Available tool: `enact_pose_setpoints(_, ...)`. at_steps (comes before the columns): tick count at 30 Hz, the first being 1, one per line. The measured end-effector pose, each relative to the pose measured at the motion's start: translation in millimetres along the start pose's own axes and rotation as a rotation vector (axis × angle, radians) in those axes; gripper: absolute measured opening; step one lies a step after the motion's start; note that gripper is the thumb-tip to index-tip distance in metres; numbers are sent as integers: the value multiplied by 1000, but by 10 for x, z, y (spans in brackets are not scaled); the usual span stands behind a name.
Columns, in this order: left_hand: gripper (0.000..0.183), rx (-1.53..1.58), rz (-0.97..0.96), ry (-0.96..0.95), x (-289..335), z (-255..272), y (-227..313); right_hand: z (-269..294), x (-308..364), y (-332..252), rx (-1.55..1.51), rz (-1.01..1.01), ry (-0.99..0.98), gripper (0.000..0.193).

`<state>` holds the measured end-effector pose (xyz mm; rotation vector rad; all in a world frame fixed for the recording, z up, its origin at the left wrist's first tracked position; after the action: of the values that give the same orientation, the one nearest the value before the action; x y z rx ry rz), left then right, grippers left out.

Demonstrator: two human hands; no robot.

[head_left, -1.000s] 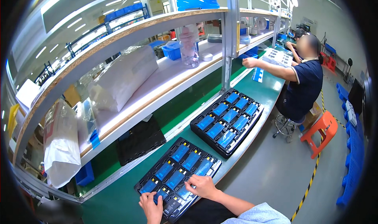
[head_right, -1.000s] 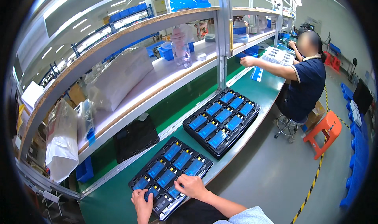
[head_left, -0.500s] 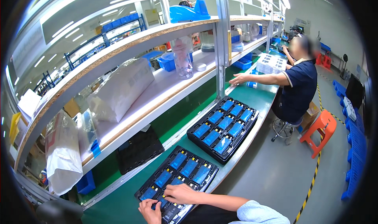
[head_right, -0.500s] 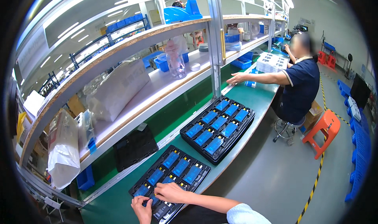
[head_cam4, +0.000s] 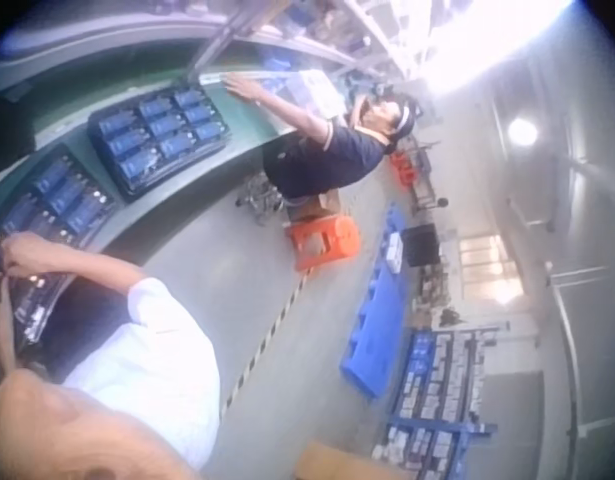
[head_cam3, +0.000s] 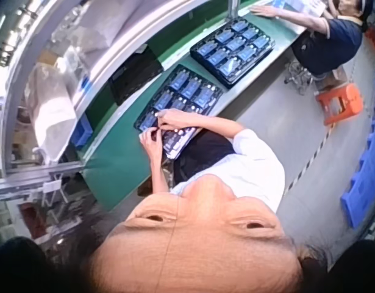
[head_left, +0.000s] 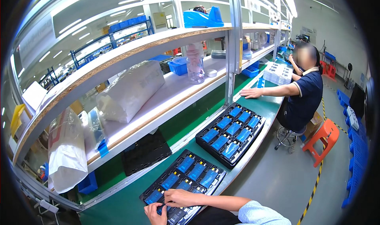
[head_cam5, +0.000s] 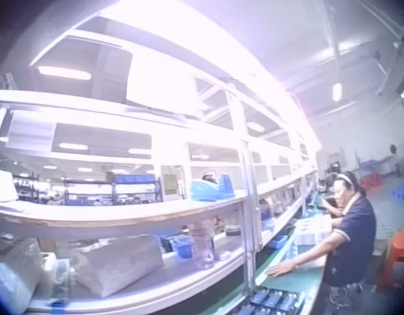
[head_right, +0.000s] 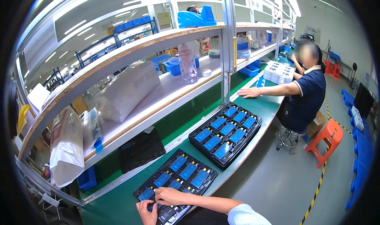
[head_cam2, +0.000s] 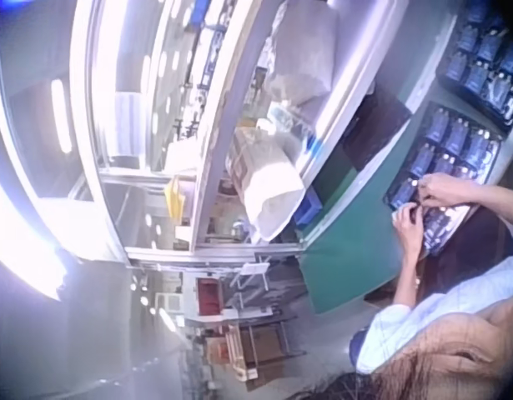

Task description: The person places blue rectangular components into black plastic trays on a green workbench. They repeatedly reach for components from a white bag on a shelf above, insert them into the tray slots, and adjust them by hand. The person works on multiple trays, filling them with the blue items in a repetitive assembly process.

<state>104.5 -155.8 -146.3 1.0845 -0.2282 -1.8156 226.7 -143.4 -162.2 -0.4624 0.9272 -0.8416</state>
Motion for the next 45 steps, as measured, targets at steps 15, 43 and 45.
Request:
enact_pose_setpoints(15,28,67,65,-194,-66,15,-85,-90,63,-220,-12,13,-57,18)
enact_pose_setpoints(43,18,312,279,-172,-15,336,-71,-155,234,266,-528,-594,-63,31)
enact_pose_setpoints(45,20,312,266,-99,15,386,-109,-118,207,252,-480,-605,-47,28)
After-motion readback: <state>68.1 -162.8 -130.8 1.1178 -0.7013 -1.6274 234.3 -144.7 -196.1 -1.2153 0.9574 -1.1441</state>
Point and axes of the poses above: each hand's wrist, its own x-axis away from the middle knuckle, its own z-axis out of the back of the hand, y = z × x, the point moved 9 cm from there along -x, towards the middle knuckle, and after that the axes turned 11 degrees about y, right-handed, at the moved point
